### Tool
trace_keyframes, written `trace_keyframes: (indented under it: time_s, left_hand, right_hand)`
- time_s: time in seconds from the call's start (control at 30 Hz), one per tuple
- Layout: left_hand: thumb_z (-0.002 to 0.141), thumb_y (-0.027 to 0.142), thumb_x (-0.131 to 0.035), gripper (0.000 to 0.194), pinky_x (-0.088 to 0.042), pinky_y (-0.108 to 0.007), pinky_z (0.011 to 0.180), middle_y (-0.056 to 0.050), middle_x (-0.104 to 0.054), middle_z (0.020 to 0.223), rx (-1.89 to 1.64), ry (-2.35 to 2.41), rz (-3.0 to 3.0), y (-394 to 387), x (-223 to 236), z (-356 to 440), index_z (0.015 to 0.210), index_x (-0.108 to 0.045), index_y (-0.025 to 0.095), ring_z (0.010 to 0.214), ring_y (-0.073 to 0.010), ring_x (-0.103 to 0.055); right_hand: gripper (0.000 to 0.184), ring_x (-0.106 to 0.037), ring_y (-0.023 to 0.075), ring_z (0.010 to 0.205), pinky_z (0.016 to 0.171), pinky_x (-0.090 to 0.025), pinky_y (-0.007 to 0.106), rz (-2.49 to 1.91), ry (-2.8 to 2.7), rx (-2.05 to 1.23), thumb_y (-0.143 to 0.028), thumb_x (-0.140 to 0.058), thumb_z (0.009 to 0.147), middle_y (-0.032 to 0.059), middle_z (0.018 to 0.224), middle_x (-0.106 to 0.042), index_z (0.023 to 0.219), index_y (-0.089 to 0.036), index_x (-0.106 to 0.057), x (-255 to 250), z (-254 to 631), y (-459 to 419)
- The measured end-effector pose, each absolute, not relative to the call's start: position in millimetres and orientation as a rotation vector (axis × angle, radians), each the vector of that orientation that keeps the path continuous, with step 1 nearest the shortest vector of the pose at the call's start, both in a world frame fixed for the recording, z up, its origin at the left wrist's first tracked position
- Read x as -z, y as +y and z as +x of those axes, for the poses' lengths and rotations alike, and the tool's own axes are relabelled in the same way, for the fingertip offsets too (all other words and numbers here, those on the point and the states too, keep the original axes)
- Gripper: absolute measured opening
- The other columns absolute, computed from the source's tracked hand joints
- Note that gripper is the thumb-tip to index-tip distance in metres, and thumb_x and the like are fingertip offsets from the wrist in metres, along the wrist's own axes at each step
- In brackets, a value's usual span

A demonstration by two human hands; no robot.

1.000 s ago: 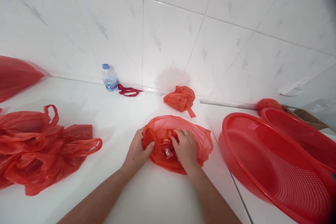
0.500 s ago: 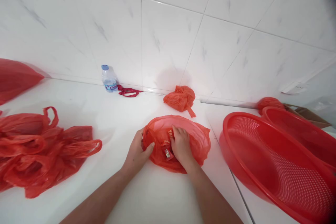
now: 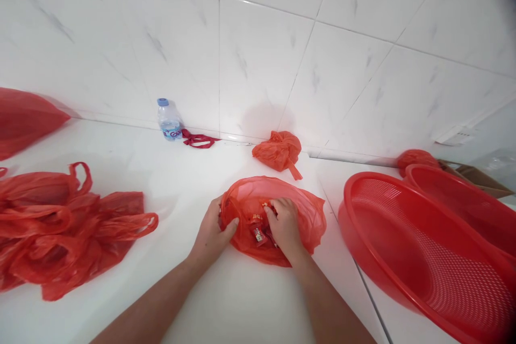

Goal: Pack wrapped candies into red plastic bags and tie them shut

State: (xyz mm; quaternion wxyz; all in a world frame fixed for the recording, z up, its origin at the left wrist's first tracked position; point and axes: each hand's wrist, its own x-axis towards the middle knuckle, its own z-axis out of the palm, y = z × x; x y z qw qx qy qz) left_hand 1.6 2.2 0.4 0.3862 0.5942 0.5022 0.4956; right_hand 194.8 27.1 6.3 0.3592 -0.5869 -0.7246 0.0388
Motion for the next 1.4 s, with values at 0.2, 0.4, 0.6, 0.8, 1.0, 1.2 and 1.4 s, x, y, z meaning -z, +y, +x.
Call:
trace_keyframes:
  time_s: [0.2, 0.4, 0.6, 0.8, 1.0, 1.2, 1.4]
  left_hand:
    - [0.082, 0.028, -0.056, 0.05, -0.044, -0.042, 0.096, -0.009, -0.049, 0.13, -1.265, 1.271, 1.488, 1.2, 0.1, 2.3, 0.13, -0.04, 0.025, 0.116, -0.024, -0.051]
    - [0.081, 0.028, -0.057, 0.05, -0.045, -0.04, 0.095, -0.008, -0.05, 0.129, -1.266, 1.29, 1.495, 1.3, -0.3, 2.0, 0.129, -0.041, 0.026, 0.115, -0.0235, -0.051]
    - [0.083, 0.028, -0.055, 0.05, -0.044, -0.041, 0.095, -0.009, -0.05, 0.128, -1.249, 1.284, 1.496, 1.7, 0.4, 1.3, 0.13, -0.039, 0.025, 0.115, -0.0232, -0.052]
    - [0.082, 0.029, -0.056, 0.051, -0.042, -0.042, 0.097, -0.011, -0.05, 0.129, -1.248, 1.279, 1.48, 1.4, -0.4, 1.3, 0.13, -0.04, 0.024, 0.116, -0.0244, -0.051]
    - [0.082, 0.028, -0.056, 0.051, -0.042, -0.041, 0.097, -0.009, -0.049, 0.13, -1.262, 1.286, 1.514, 1.7, -0.2, 1.7, 0.13, -0.04, 0.026, 0.117, -0.0237, -0.05]
    - [0.081, 0.028, -0.057, 0.051, -0.043, -0.042, 0.096, -0.009, -0.049, 0.13, -1.278, 1.275, 1.512, 2.1, 0.2, 2.0, 0.129, -0.041, 0.025, 0.117, -0.0244, -0.05]
    - [0.081, 0.027, -0.056, 0.051, -0.043, -0.042, 0.095, -0.009, -0.049, 0.129, -1.265, 1.291, 1.509, 2.1, 1.0, 1.9, 0.13, -0.04, 0.025, 0.116, -0.0239, -0.051]
  right_hand:
    - [0.018, -0.052, 0.0195, 0.085, 0.081, -0.038, 0.034, -1.564, -1.926, -0.12, -0.018, -0.044, 0.087, 0.0028, 0.083, -0.062, 0.081, -0.021, -0.061, -4.7, 193.2, 29.3]
    - [0.025, -0.049, 0.0225, 0.098, 0.091, -0.035, 0.038, -1.557, -1.922, -0.029, -0.019, -0.046, 0.088, 0.005, 0.099, -0.062, 0.107, -0.022, -0.062, -10.4, 193.2, 21.9]
    - [0.017, -0.049, 0.0211, 0.094, 0.092, -0.035, 0.04, -1.494, -2.084, -0.03, -0.023, -0.06, 0.082, 0.0039, 0.092, -0.06, 0.098, -0.024, -0.067, -12.9, 184.8, 13.8]
    - [0.005, -0.05, 0.0204, 0.096, 0.09, -0.037, 0.038, -1.449, -2.034, -0.186, -0.019, -0.062, 0.078, 0.0027, 0.09, -0.059, 0.076, -0.023, -0.064, -11.6, 182.1, 13.5]
    - [0.01, -0.055, 0.0185, 0.083, 0.075, -0.046, 0.032, -1.466, -1.565, -0.464, -0.03, -0.06, 0.079, 0.002, 0.088, -0.06, 0.084, -0.022, -0.057, -14.7, 187.1, 11.5]
    - [0.018, -0.057, 0.02, 0.093, 0.081, -0.047, 0.033, -1.468, -1.486, -0.513, -0.03, -0.057, 0.079, 0.0043, 0.1, -0.061, 0.095, -0.022, -0.06, -11.2, 192.6, 13.6]
    - [0.015, -0.057, 0.0204, 0.091, 0.082, -0.046, 0.034, -1.512, -1.453, -0.454, -0.032, -0.056, 0.081, 0.0056, 0.095, -0.062, 0.089, -0.02, -0.062, -13.1, 201.7, 17.7]
